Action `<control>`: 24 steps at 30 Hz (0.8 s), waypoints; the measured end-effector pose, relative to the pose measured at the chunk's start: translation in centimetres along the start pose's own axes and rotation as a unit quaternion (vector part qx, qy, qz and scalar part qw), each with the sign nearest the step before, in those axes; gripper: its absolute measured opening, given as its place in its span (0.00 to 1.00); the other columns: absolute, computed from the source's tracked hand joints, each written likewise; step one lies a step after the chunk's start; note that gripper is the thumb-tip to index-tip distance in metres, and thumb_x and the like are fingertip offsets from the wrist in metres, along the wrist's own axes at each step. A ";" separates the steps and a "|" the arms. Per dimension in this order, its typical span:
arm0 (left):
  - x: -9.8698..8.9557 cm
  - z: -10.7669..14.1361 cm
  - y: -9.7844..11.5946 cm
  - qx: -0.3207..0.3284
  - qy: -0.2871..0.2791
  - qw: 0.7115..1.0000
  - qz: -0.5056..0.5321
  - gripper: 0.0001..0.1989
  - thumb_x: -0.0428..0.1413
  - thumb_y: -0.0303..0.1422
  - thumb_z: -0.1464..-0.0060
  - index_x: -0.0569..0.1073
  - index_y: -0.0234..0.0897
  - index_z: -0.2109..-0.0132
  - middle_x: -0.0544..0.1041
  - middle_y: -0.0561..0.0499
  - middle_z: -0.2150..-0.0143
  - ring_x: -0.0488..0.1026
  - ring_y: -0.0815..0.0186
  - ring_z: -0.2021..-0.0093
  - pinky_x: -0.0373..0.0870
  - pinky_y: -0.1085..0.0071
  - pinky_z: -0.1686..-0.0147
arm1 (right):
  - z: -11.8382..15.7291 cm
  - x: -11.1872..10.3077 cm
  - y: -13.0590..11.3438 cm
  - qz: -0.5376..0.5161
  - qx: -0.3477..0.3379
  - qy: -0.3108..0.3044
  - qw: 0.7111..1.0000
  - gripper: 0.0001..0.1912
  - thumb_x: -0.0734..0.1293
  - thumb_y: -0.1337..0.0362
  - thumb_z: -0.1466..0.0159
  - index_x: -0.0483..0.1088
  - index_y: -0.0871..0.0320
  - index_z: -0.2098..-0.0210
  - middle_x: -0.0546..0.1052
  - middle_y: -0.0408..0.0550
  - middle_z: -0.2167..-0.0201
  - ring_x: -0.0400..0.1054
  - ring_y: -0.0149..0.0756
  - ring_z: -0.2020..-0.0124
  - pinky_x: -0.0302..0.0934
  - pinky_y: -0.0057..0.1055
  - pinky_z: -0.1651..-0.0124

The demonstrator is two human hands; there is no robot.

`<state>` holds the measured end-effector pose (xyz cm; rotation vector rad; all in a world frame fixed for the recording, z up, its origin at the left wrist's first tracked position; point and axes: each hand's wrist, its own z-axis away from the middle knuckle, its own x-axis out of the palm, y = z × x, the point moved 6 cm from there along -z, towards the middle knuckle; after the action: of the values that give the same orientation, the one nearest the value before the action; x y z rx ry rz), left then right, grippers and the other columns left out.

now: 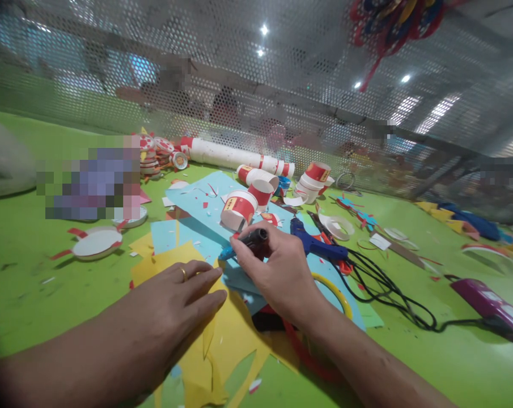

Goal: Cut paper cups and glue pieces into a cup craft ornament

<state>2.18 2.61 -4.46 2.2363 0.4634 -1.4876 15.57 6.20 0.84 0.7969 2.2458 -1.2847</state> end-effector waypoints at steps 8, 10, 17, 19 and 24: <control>-0.1 -0.3 0.1 0.005 -0.032 0.999 0.007 0.13 0.51 0.22 0.52 0.68 0.34 0.57 0.71 0.38 0.53 0.66 0.52 0.52 0.65 0.53 0.55 | -0.1 0.3 -1.2 0.070 -0.030 -0.057 0.995 0.05 0.66 0.65 0.41 0.72 0.61 0.68 0.76 0.46 0.73 0.68 0.32 0.73 0.60 0.27 0.70; -0.2 -0.4 0.1 0.004 -0.033 0.999 0.006 0.13 0.51 0.22 0.52 0.68 0.34 0.58 0.71 0.38 0.53 0.66 0.52 0.53 0.65 0.53 0.55 | -0.2 0.3 -1.4 0.079 -0.039 -0.065 0.994 0.06 0.65 0.65 0.40 0.72 0.62 0.68 0.77 0.47 0.73 0.68 0.32 0.73 0.60 0.27 0.71; 0.4 -0.4 0.1 0.002 -0.055 0.998 0.000 0.11 0.51 0.23 0.53 0.69 0.34 0.59 0.72 0.39 0.57 0.66 0.53 0.57 0.64 0.51 0.55 | 1.0 0.6 -2.0 0.104 -0.109 -0.049 0.987 0.07 0.66 0.64 0.40 0.70 0.63 0.67 0.76 0.47 0.75 0.67 0.30 0.76 0.58 0.25 0.73; 0.5 -0.3 0.2 0.003 -0.056 0.998 -0.002 0.11 0.51 0.24 0.52 0.69 0.34 0.59 0.72 0.39 0.57 0.66 0.53 0.57 0.64 0.51 0.54 | 1.3 0.7 -2.1 0.109 -0.124 -0.038 0.986 0.07 0.66 0.64 0.40 0.70 0.63 0.68 0.75 0.46 0.76 0.67 0.29 0.76 0.58 0.25 0.73; 0.3 -0.4 0.2 0.007 -0.043 0.999 0.001 0.12 0.51 0.24 0.51 0.69 0.34 0.57 0.72 0.40 0.57 0.67 0.54 0.56 0.64 0.53 0.54 | 1.2 1.0 -1.4 0.097 -0.099 -0.030 0.990 0.07 0.66 0.64 0.40 0.69 0.62 0.68 0.74 0.44 0.78 0.66 0.29 0.77 0.58 0.25 0.72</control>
<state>2.74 2.69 -4.60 2.1730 0.4254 -1.5824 14.03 4.83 0.55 0.8642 2.1476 -0.9667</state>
